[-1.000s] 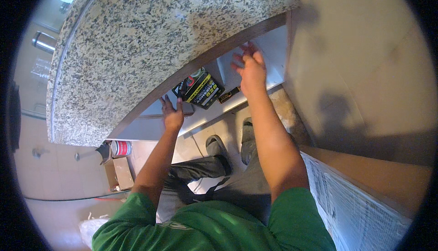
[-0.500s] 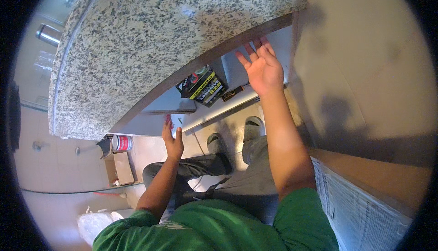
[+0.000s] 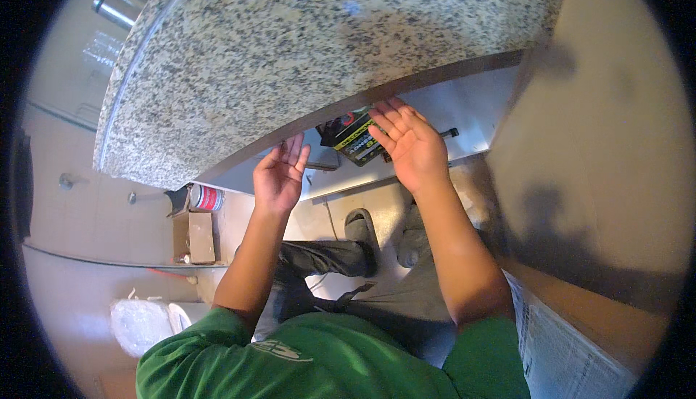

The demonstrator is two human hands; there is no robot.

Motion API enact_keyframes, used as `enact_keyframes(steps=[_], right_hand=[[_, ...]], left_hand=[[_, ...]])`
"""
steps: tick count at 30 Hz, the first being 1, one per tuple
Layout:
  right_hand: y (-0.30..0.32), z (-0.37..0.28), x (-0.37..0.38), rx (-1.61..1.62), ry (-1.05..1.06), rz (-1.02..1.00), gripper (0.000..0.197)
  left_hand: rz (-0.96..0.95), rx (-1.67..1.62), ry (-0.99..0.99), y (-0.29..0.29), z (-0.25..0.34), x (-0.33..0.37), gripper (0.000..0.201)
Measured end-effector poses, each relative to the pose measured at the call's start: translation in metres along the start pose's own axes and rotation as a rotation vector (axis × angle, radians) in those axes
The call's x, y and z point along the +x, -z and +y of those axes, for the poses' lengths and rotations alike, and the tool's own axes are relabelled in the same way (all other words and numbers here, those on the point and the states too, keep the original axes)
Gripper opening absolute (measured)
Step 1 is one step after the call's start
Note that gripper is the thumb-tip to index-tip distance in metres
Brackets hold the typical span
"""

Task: The person sands the edge of a granite countertop with a sanding block and then uses a screwdriver to tighten screws under the vanity. The person works while sitting on the floor.

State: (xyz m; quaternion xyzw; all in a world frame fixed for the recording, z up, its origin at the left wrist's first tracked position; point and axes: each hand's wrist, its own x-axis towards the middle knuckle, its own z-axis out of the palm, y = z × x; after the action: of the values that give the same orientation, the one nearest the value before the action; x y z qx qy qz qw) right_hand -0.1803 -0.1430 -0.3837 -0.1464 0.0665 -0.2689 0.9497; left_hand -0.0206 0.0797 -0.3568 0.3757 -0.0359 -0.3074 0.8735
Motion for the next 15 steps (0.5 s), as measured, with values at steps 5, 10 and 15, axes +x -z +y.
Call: enact_keyframes(steps=[5,10,15], right_hand=[[0.004,0.001,0.003,-0.198,-0.077,0.001,0.036],[0.022,0.004,0.016,-0.479,-0.131,0.123,0.036],[0.030,0.014,0.021,-0.722,-0.135,0.215,0.034]], left_hand=[[0.051,-0.075,0.031,-0.011,-0.005,-0.004,0.017],[0.041,-0.113,0.095,-0.016,-0.011,-0.001,0.018],[-0.025,-0.129,0.149,-0.022,-0.021,-0.003,0.022]])
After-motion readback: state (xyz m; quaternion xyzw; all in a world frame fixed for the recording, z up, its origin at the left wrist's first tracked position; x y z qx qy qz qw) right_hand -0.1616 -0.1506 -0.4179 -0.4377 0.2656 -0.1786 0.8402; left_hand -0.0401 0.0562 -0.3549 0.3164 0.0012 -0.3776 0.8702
